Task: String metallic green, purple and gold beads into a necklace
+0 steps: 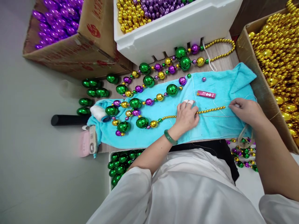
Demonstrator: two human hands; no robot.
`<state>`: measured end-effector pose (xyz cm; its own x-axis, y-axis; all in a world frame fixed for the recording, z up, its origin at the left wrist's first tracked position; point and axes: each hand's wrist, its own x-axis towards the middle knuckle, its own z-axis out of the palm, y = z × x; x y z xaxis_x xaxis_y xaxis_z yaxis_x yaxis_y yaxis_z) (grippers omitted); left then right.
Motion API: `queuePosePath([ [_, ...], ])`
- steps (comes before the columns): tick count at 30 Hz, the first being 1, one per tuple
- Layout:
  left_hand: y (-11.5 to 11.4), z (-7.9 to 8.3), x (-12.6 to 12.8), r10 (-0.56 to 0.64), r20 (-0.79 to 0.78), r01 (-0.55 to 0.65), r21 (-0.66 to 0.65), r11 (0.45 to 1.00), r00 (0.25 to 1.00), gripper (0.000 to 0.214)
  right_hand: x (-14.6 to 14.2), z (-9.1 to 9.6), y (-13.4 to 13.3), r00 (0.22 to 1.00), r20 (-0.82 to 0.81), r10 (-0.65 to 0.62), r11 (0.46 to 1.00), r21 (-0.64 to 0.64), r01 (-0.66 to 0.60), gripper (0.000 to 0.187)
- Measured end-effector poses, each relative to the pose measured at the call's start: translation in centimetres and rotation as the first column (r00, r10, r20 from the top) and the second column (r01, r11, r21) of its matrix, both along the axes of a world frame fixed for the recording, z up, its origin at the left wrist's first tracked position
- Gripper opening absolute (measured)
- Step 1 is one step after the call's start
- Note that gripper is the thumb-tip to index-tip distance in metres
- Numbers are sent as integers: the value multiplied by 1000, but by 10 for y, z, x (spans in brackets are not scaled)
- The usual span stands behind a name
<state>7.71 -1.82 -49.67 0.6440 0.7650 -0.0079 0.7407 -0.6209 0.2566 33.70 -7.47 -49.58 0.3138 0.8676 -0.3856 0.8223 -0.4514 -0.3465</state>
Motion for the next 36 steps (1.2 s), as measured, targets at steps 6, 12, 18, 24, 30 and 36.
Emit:
queuePosePath([
  [6,-1,1,9,-22,51,20,24,1000,998,23,-1,1,1,1000,2,-2,1000,-13,2,28],
  [12,-3,-4,15,-17,46,17,16,1000,999,17,-2,1,0,1000,14,8,1000,15,-8,27],
  [18,-3,-2,19,-14,53,13,4,1000,999,17,-2,0,0,1000,2,1,1000,27,-1,26],
  [24,-2,-5,33,-18,76,20,-24,1000,997,20,-2,2,1,1000,-15,0,999,35,0,26],
  [30,-1,-13,38,6,94,-4,-21,1000,996,16,-3,2,2,1000,-16,7,999,42,-7,25],
  [36,1,-11,41,9,57,-6,-53,999,998,14,-2,0,2,1000,-7,11,999,39,-11,26],
])
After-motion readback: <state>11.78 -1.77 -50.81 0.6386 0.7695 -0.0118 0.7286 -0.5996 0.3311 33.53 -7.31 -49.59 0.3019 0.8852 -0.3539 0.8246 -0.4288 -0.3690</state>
